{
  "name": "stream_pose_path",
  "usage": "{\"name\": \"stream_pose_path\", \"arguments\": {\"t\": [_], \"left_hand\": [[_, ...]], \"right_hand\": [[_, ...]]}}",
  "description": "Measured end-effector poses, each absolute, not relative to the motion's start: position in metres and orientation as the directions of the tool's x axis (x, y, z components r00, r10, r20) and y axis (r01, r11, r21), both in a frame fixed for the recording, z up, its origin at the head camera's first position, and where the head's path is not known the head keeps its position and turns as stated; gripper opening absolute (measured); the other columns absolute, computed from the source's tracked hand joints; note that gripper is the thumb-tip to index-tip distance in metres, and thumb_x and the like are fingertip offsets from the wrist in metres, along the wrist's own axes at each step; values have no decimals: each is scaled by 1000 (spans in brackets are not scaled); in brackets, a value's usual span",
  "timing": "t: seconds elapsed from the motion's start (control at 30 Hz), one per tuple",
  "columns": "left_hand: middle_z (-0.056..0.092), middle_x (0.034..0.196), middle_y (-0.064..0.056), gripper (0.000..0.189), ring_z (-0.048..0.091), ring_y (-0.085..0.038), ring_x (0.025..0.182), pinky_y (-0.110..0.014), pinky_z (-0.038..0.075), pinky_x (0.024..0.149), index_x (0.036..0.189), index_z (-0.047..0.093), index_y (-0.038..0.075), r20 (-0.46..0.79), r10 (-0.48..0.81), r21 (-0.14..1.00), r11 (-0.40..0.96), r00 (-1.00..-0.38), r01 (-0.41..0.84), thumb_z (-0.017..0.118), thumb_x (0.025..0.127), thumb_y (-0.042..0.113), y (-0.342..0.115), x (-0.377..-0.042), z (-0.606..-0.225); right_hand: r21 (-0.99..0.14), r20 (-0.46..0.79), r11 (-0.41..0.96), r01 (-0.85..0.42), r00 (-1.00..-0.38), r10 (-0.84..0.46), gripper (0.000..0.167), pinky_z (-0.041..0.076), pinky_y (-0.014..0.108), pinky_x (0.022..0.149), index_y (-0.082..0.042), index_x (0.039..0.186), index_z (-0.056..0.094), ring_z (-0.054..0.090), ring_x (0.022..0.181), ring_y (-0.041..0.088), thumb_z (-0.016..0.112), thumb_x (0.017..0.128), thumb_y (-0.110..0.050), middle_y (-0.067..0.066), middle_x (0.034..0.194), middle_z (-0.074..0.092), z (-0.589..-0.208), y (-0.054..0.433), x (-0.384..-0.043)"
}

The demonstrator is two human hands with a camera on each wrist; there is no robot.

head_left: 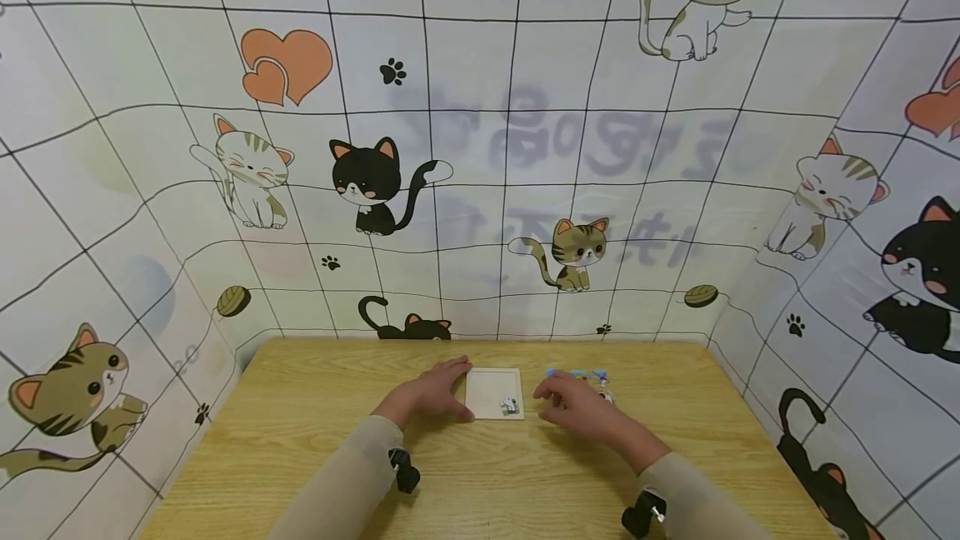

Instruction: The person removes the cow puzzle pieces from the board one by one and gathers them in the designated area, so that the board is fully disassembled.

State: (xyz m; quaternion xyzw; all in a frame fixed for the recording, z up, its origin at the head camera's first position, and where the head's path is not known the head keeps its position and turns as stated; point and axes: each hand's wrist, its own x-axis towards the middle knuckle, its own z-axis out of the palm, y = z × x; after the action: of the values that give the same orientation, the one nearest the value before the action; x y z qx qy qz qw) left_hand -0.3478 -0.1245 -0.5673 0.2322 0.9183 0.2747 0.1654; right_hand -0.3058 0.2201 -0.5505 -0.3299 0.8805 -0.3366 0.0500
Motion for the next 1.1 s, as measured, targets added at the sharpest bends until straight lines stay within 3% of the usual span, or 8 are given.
{"name": "stream_pose_path", "arguments": {"t": [0.17,0.4,0.63,0.77,1.1], "left_hand": [[26,182,-12,102,21,-43,167,-67,24,131,172,39,8,-172,520,585,737,-837,338,92,92,41,-125,-348,-568],[27,182,-11,101,22,-43,167,-67,24,131,172,40,9,-176,516,579,743,-838,336,92,91,42,-125,-349,-569],[27,182,-9,101,22,-41,167,-66,25,131,172,40,11,-183,508,564,755,-842,334,91,92,43,-124,-349,-568],[25,183,-8,101,21,-40,168,-65,24,132,173,38,12,-191,510,557,760,-839,335,90,93,45,-125,-349,-568],[26,182,-9,101,22,-40,168,-65,24,132,172,39,11,-186,508,556,760,-841,336,90,92,44,-125,-348,-566]], "right_hand": [[-616,101,567,-547,-768,-632,28,55,36,79,-2,131,72,61,99,24,75,106,-11,9,119,62,-546,203,-310],[-561,78,601,-568,-760,-646,32,57,39,82,-1,130,72,63,99,29,81,101,-11,10,118,63,-546,183,-317],[-503,55,625,-597,-744,-666,38,59,40,82,-2,135,72,64,94,18,84,101,-14,11,122,65,-550,173,-323],[-470,46,629,-619,-729,-683,39,56,36,78,-4,136,73,58,86,10,84,100,-15,9,118,65,-552,168,-325],[-468,9,626,-624,-712,-703,32,48,30,69,-8,130,77,50,77,8,86,100,-17,5,109,62,-553,161,-330]]}}
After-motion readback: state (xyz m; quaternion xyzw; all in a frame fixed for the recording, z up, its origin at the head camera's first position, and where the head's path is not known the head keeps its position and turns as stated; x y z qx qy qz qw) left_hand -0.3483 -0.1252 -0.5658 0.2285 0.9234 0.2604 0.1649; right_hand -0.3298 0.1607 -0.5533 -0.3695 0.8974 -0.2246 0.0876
